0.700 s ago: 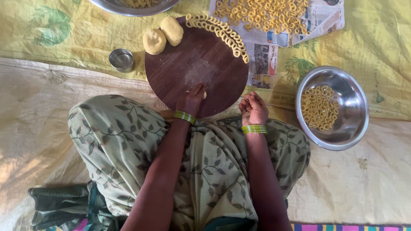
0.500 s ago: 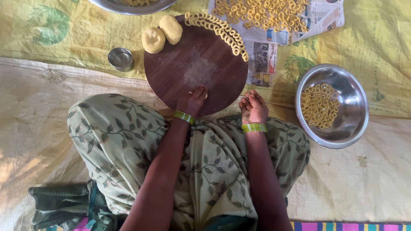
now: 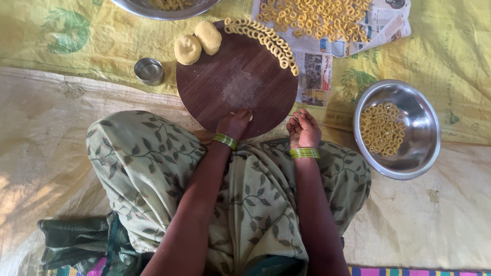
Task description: The person rolls small pieces of dough into thin ropes on a wooden board, then joins the ends to form rings. The rings are placed into a metal bowl. The person repeats this process continuously.
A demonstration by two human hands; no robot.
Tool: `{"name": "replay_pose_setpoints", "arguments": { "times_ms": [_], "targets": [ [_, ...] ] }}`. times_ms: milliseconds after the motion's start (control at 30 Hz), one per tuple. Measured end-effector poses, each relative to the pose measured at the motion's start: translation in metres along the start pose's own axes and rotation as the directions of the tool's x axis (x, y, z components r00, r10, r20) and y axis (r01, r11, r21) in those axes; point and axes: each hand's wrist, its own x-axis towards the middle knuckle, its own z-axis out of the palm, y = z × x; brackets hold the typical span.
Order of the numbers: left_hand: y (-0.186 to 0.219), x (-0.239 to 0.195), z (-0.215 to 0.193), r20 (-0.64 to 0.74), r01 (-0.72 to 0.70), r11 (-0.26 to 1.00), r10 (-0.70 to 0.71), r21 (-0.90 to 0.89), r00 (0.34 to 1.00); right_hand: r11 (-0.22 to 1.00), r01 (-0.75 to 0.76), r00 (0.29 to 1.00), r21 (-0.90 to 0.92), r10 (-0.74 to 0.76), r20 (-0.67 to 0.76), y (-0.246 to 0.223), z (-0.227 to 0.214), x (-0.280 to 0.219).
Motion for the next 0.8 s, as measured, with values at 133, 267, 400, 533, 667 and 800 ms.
{"name": "replay_pose_setpoints", "arguments": {
  "times_ms": [133,267,400,533,667,800],
  "targets": [
    [-0.011,0.004,0.004,-0.084,0.256,0.817,-0.345,-0.517,0.935,1.0,0.008,1.0,0.006,-0.008,-0.007,0.001,-0.001,-0.001],
    [-0.022,0.012,0.006,0.274,0.424,0.185,-0.527,-0.887,0.804,1.0,0.019,1.0,0.016,-0.019,-0.002,0.0,-0.001,-0.003],
    [-0.027,0.017,0.005,0.495,0.367,-0.351,-0.415,-0.861,0.763,1.0,0.02,1.0,0.005,-0.019,-0.013,-0.002,0.003,-0.003],
    [-0.025,0.016,0.008,0.536,0.378,-0.404,-0.425,-0.833,0.729,1.0,0.002,1.0,0.004,-0.002,-0.031,-0.001,0.002,-0.002],
    [-0.027,0.018,0.006,0.489,0.375,-0.322,-0.459,-0.87,0.742,1.0,-0.003,1.0,0.001,0.003,-0.028,-0.001,0.002,-0.001],
    [-0.026,0.017,-0.001,0.222,0.375,0.138,-0.606,-0.917,0.764,1.0,0.009,1.0,0.006,-0.009,-0.009,-0.001,0.002,-0.002]
  ]
}}
